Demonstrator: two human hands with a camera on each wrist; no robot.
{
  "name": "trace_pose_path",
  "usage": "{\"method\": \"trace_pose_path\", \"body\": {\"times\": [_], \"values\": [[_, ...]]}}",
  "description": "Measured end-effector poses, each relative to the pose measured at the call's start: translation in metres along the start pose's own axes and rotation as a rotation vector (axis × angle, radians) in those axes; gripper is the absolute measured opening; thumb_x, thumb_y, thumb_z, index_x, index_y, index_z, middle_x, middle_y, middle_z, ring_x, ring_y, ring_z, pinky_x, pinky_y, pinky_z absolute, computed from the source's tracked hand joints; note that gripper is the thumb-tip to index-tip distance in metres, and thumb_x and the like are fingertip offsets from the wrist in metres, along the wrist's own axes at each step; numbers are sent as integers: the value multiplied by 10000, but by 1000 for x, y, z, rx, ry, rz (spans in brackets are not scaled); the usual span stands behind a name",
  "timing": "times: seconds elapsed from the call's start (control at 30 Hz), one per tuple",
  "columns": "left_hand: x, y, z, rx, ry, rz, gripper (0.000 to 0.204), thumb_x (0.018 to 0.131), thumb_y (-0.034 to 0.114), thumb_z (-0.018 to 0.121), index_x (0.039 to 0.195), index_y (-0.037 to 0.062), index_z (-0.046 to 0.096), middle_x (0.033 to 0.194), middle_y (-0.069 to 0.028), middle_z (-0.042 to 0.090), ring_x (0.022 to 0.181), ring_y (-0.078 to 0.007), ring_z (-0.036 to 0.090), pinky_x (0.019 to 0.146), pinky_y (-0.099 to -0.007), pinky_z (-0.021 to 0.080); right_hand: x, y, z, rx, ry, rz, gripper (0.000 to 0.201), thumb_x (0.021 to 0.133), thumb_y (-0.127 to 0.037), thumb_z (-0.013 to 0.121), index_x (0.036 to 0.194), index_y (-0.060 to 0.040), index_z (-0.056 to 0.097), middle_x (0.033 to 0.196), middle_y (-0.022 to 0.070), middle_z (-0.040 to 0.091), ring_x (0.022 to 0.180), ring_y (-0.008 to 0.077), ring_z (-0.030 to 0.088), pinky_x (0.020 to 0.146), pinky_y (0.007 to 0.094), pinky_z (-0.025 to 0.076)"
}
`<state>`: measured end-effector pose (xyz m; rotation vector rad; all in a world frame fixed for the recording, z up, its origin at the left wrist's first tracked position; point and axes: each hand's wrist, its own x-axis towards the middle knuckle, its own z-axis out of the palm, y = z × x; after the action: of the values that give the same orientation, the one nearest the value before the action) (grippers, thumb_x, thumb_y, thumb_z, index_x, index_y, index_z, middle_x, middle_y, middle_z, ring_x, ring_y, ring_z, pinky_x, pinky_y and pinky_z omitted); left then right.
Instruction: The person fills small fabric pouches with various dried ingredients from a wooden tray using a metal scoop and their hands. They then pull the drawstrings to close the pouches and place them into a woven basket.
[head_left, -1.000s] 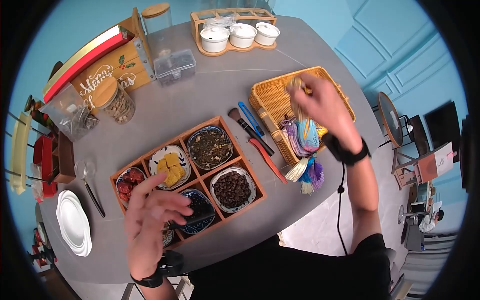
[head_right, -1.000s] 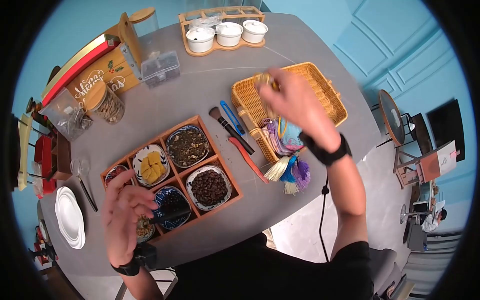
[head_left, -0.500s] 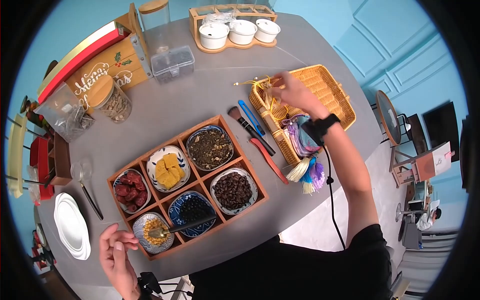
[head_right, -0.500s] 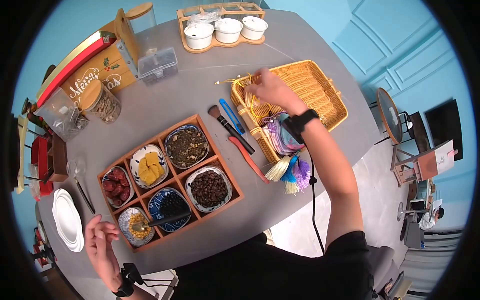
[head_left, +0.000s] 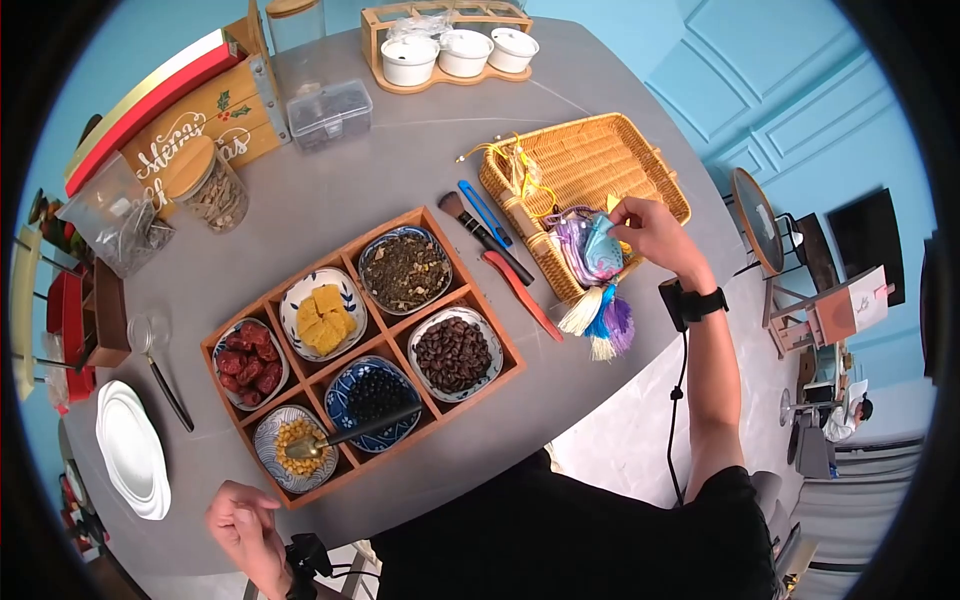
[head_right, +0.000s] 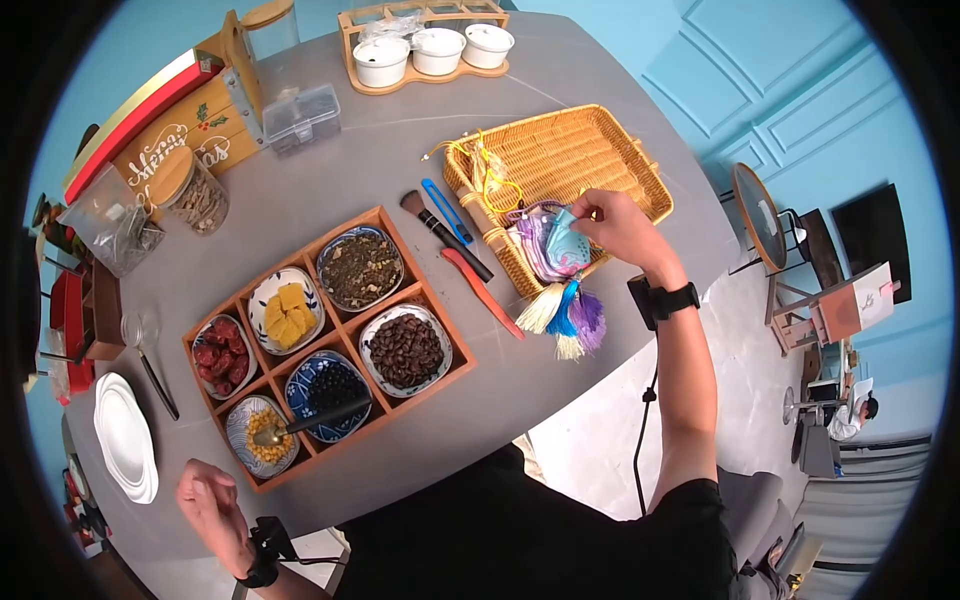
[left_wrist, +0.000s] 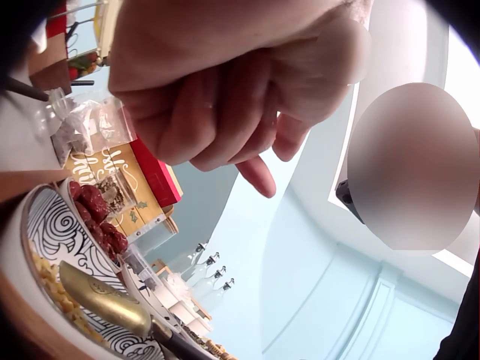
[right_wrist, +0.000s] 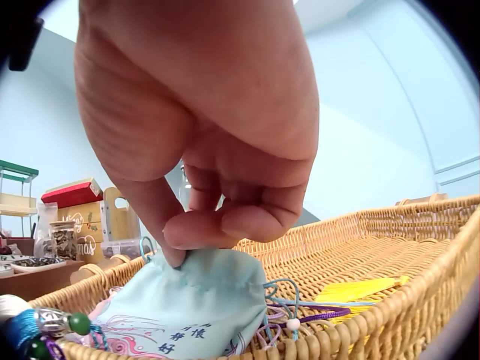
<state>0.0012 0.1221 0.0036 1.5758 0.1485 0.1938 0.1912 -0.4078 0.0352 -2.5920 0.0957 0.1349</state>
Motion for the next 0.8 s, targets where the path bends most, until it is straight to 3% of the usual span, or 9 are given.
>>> {"method": "trace_pose_path", "body": {"times": [0.17,0.23,0.3,0.37,0.4,0.47,0.53,0.63,0.8], "values": [[-13,4,1,30,-74,-19,383,923,348,644,777,8,545,638,0,482,494,-22,273,475,-222,181,-54,-33,-39,-33,143,-19,120,811,-44,684,905,-13,617,675,18,558,592,84,503,561,262,398],[-15,18,22,141,-109,-52,302,888,285,648,801,7,564,701,-12,547,544,-35,365,505,-207,248,-83,-63,-55,-102,139,-46,124,810,-32,677,910,-14,604,667,15,537,569,76,487,544,257,387],[-15,28,30,106,-310,-190,238,817,200,699,919,-2,623,746,-13,578,618,-52,467,565,-208,352,-107,-86,-60,-172,136,-75,129,810,-19,669,914,-15,592,658,11,516,545,68,470,526,252,377],[-9,38,56,72,-525,-237,339,761,160,786,1037,13,654,770,-19,599,632,-70,515,585,-216,402,-126,-106,-55,-96,46,-325,142,798,18,648,926,-22,600,703,32,545,534,78,493,509,265,385],[-6,40,66,94,-631,-230,431,733,156,846,1102,29,665,789,-23,618,641,-86,547,591,-224,430,-134,-120,-47,-103,-3,-396,171,774,42,645,926,-27,605,780,62,594,554,139,569,519,293,441],[2,41,91,203,-827,-40,583,728,236,863,1216,32,618,984,-72,630,789,-150,592,705,-271,490,-141,-137,-25,-48,-59,-656,183,760,29,672,922,-29,610,848,88,628,611,219,626,553,324,499],[-2,40,115,168,-784,23,763,715,265,874,1345,38,508,1158,-132,591,983,-228,599,864,-337,501,-148,-151,4,26,-103,-826,187,752,21,684,918,-29,615,884,102,640,663,256,645,577,336,524],[1,30,125,190,-786,130,942,634,279,922,1406,37,439,1262,-141,576,1130,-266,593,935,-380,484,-155,-165,39,67,-195,-1031,187,739,-3,688,909,-2,611,869,82,586,622,223,605,541,324,497],[-6,12,104,159,-882,-225,894,685,282,886,1395,23,409,1266,-181,561,1143,-328,589,958,-401,475,-160,-179,94,248,-243,-1173,179,769,-38,749,902,-14,631,947,102,620,598,193,580,498,300,469]]}}
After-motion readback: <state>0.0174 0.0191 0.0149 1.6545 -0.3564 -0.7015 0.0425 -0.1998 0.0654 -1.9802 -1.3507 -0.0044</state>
